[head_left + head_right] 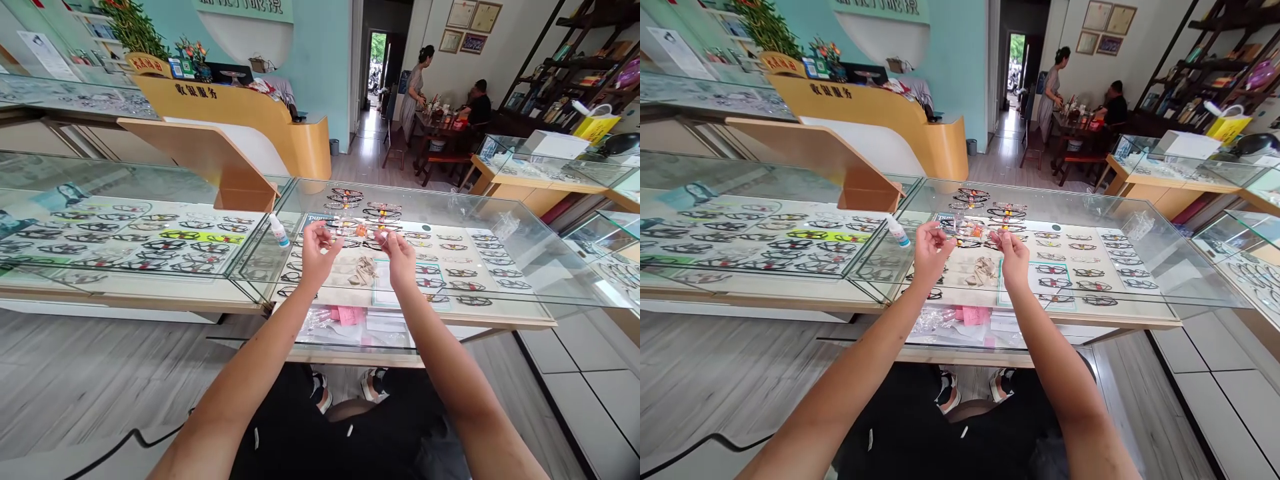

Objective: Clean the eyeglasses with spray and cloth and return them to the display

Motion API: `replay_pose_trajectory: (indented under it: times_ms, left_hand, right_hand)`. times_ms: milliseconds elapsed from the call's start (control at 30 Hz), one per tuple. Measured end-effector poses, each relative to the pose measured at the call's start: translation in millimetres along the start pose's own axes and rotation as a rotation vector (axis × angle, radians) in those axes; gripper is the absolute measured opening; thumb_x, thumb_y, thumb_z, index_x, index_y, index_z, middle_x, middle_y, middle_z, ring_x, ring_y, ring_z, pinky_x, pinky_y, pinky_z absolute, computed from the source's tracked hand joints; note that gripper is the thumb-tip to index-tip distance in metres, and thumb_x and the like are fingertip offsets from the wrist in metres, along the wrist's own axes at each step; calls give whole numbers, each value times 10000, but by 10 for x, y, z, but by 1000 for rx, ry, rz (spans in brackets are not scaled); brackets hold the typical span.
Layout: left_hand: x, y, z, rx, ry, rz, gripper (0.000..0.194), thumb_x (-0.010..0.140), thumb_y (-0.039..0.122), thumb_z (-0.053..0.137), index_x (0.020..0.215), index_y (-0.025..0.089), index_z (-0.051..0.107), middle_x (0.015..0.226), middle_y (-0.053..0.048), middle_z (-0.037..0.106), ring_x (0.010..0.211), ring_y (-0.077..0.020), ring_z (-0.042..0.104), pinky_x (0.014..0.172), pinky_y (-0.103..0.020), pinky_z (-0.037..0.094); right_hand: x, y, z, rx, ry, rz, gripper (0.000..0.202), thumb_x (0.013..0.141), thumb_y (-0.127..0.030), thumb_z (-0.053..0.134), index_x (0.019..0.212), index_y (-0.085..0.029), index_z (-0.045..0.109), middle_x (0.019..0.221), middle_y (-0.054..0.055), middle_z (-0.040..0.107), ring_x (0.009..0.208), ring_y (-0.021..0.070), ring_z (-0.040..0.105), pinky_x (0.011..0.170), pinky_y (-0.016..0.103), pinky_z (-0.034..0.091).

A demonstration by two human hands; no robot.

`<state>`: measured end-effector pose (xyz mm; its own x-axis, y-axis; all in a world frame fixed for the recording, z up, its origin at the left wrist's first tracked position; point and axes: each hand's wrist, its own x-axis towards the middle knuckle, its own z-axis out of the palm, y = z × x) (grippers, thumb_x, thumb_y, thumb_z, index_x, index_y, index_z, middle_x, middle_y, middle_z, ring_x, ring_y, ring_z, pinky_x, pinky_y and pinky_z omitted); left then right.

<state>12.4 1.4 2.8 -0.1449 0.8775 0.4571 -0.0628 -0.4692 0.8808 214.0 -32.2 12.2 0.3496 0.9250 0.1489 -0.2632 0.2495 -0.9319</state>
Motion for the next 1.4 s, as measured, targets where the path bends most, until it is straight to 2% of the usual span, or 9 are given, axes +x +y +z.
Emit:
replay_pose_trajectory:
  times_ms: [67,267,533,667,800,900,967,1100,1400]
  left_hand:
    - [-45,92,50,75,4,-77,347,875,503,861,1031,221,733,777,16,580,693,-137,549,647,-276,456]
    - [-68,396,219,-211,-192,-511,482,798,657,888,881,200,757,580,93,236,504,-95,264,489,-264,256]
    - [50,369,149,-391,-163,-720,555,636,474,1024,754,215,548,589,128,200,493,-57,190,460,-212,248]
    - [196,384,88,-303,-208,-624,479,678,499,987,806,216,621,599,108,240,513,-77,232,487,-233,259]
    - [624,461,-17,159,-246,-322,386,789,558,871,903,206,759,599,44,421,560,-124,375,552,-283,302]
    - [1035,540,-72,679,-344,-23,297,905,497,759,978,211,794,630,11,528,613,-170,468,620,-317,344]
    - [1285,573,-53,996,-448,81,251,962,419,687,1050,223,816,677,-16,624,694,-213,573,685,-337,391]
    - [1671,471,101,1393,-608,137,260,985,331,633,1125,257,840,900,-64,793,999,-289,709,833,-348,467]
    - [2030,-179,326,1500,-720,70,211,902,358,764,1042,262,888,1162,-97,844,1114,-293,727,927,-312,484]
  right_hand:
    - [-73,-34,11,-173,39,-209,461,1017,-604,657,1245,-229,798,1269,110,837,1251,281,771,1189,472,549]
    - [-277,-17,86,-658,-190,-636,438,1125,-452,497,1439,-268,741,1447,132,767,1407,314,683,1274,548,477]
    - [-310,16,145,-788,-353,-815,396,1136,-357,522,1449,-256,742,1475,127,759,1423,297,684,1249,506,508]
    - [-331,22,179,-799,-341,-843,372,1111,-373,566,1427,-270,735,1464,122,759,1431,305,657,1238,511,493]
    - [-353,46,213,-737,-156,-799,414,1052,-421,591,1409,-231,681,1423,168,731,1367,339,639,1202,560,469]
    - [-335,95,214,-674,-82,-672,227,1055,-408,527,1046,-239,679,1039,115,746,995,271,673,924,436,527]
    - [-317,141,210,-679,-108,-570,340,1052,-417,502,749,-263,499,757,39,604,756,211,563,733,354,440]
    - [-323,221,215,-722,-254,-382,523,1021,-457,490,618,-253,225,565,-22,318,579,159,326,606,345,246]
    - [-384,195,242,-650,-362,-166,555,970,-433,535,565,-236,211,572,-34,179,566,131,191,569,336,184]
